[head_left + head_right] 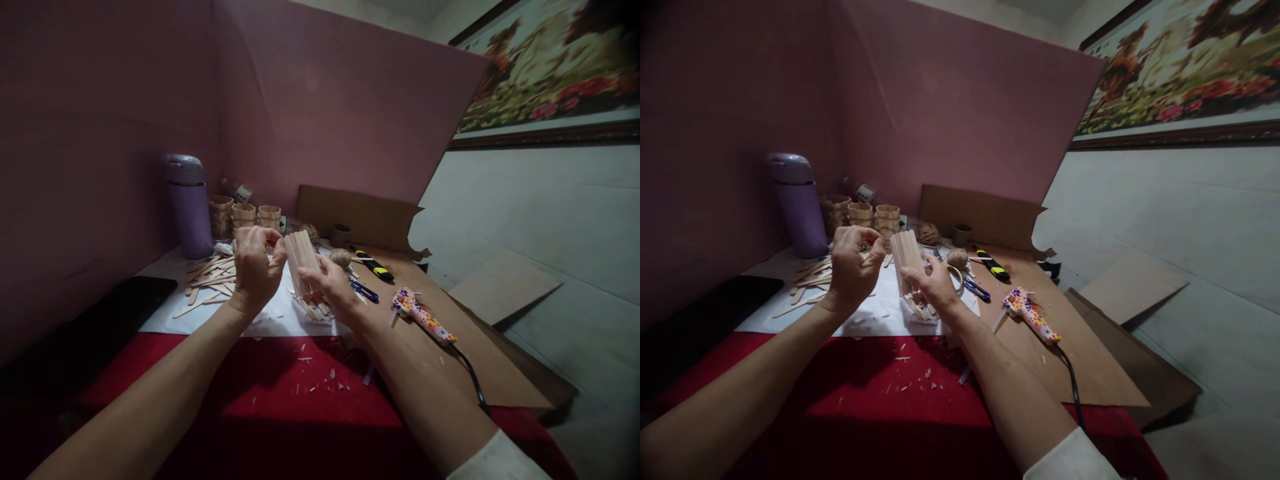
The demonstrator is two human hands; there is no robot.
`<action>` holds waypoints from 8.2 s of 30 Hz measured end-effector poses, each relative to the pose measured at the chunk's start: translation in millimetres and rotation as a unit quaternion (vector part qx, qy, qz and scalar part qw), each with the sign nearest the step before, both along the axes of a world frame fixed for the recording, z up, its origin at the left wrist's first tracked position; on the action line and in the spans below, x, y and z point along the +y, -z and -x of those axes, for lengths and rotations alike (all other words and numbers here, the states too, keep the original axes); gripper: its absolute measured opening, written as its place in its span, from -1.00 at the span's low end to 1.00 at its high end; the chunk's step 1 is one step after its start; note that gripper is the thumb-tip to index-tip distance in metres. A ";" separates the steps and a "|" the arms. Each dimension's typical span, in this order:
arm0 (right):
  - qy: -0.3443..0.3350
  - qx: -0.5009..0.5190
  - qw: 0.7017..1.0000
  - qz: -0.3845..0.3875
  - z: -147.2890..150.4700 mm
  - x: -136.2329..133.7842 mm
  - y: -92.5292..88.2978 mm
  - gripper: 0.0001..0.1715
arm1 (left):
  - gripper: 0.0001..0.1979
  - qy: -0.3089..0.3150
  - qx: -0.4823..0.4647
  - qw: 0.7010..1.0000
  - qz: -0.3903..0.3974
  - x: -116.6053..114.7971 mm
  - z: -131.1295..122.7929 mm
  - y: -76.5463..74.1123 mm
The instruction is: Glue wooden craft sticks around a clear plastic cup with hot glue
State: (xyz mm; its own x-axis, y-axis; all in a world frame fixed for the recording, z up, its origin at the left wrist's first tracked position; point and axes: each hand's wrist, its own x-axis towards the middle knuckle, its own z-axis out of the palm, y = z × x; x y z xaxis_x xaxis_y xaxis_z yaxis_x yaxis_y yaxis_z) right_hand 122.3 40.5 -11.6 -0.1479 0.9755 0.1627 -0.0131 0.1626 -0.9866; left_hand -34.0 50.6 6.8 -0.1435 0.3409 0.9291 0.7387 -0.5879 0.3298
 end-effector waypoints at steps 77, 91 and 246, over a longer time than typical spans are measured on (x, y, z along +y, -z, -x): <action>0.010 0.018 1.000 0.011 0.2 2.4 -3.4 -0.31 | -0.89 -0.028 0.164 0.983 0.083 -2.5 -1.8 5.9; 0.000 0.047 0.998 0.032 -3.9 4.9 -1.4 -0.33 | -0.94 -0.018 0.143 0.987 0.078 1.3 -1.5 7.7; 0.128 -0.132 0.983 -0.011 2.5 19.9 18.6 -0.75 | -0.65 0.378 -0.439 0.676 0.456 14.1 8.5 12.1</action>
